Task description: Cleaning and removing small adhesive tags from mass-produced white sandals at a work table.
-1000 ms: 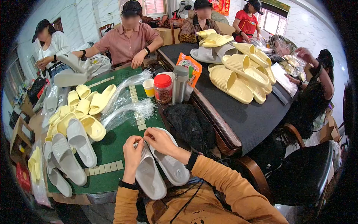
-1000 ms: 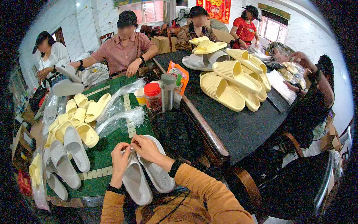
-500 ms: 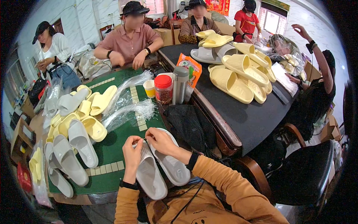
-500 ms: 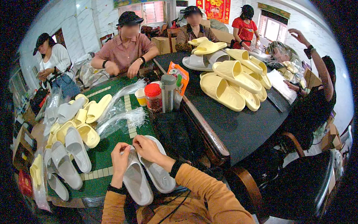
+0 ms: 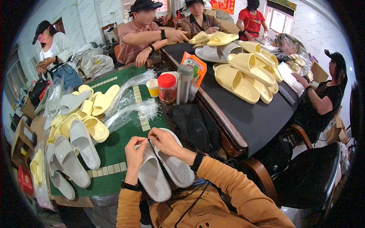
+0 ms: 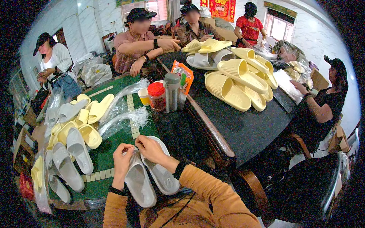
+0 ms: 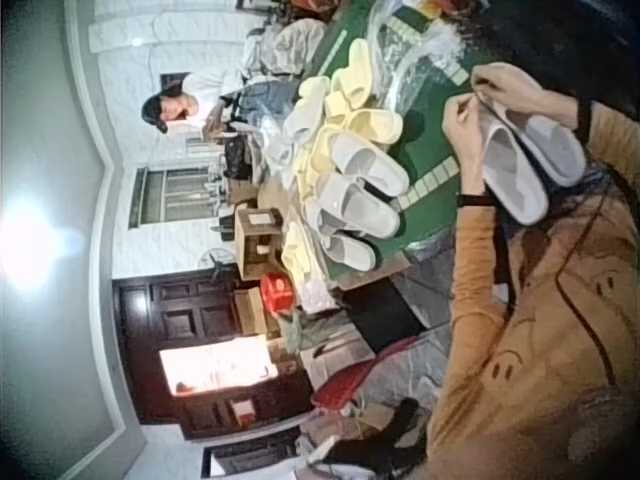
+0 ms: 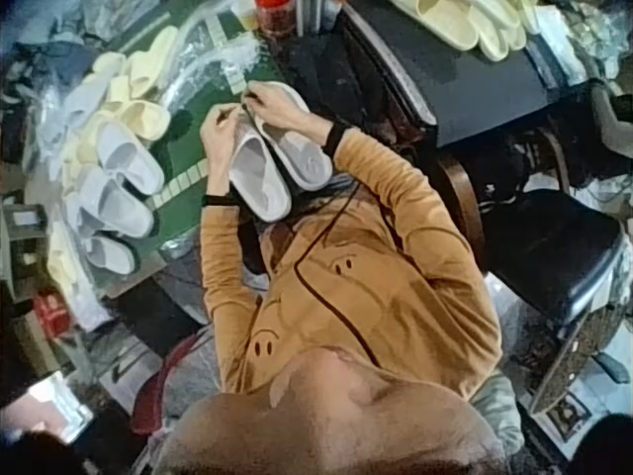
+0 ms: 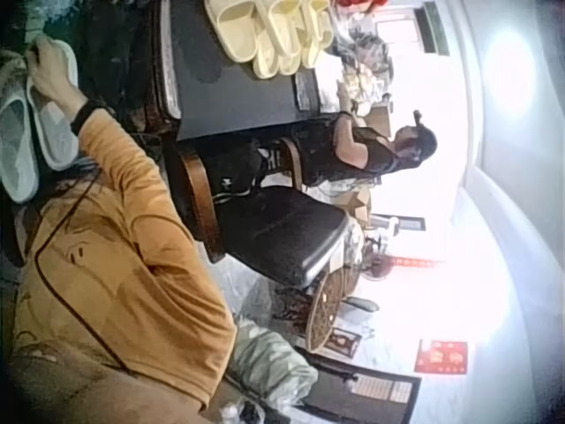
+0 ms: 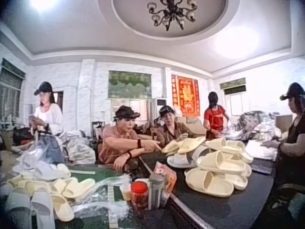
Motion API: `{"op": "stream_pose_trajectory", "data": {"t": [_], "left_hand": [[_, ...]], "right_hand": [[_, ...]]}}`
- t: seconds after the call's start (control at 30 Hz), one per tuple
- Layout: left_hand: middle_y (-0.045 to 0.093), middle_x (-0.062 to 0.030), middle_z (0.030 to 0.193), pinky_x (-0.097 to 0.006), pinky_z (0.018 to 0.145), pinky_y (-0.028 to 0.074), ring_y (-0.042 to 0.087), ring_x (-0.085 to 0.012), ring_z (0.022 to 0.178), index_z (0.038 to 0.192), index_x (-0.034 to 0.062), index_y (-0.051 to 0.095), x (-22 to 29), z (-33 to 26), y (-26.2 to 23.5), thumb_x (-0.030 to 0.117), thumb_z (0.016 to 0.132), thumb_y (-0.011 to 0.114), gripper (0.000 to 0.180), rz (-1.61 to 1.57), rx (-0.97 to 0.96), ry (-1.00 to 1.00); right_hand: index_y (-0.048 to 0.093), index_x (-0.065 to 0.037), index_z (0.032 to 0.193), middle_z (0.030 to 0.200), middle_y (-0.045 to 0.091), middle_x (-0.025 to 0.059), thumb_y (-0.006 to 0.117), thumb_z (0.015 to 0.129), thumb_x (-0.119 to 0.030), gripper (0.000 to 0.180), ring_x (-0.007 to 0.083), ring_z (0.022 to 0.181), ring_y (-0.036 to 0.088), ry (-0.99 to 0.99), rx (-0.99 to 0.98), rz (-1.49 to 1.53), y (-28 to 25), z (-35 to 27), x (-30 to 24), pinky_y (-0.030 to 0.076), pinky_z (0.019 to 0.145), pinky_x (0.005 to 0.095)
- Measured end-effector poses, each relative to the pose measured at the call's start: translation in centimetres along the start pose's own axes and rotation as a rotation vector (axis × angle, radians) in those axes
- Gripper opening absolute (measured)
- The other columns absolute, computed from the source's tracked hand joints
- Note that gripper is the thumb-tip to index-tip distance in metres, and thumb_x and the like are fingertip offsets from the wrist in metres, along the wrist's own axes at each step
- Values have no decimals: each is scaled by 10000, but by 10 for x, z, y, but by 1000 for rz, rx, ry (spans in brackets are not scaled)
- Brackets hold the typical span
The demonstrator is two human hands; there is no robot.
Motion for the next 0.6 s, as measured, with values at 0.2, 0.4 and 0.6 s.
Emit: {"op": "stream_pose_trajectory", "data": {"t": [0.2,0.4,0.6], "left_hand": [[642,-55,815,-279,775,471,598,-138,789,861,-18,640,1,1,0,41,827,679,78,21,9,27],[635,-57,822,-283,754,471,595,-142,776,862,-22,636,-1,0,1,34,823,682,81,54,43,44],[633,-61,822,-283,735,472,594,-141,765,881,-22,639,-1,0,1,53,842,668,89,78,64,39]], "right_hand": [[566,-49,963,859,645,167,571,911,-175,136,378,793,628,0,-40,29,-1,0,0,484,676,445],[612,-51,945,855,648,159,576,892,-160,126,361,784,631,-31,-78,22,-3,-1,-1,487,677,432],[605,-48,938,860,650,160,552,888,-126,107,358,801,631,-51,-59,19,-2,-1,0,483,688,437]]}}
Point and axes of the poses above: each hand's wrist, its own z-axis towards the middle knuckle, its own y-axis out of the palm, x = y × z, the point moved 1 cm from there along z, towards the middle knuckle
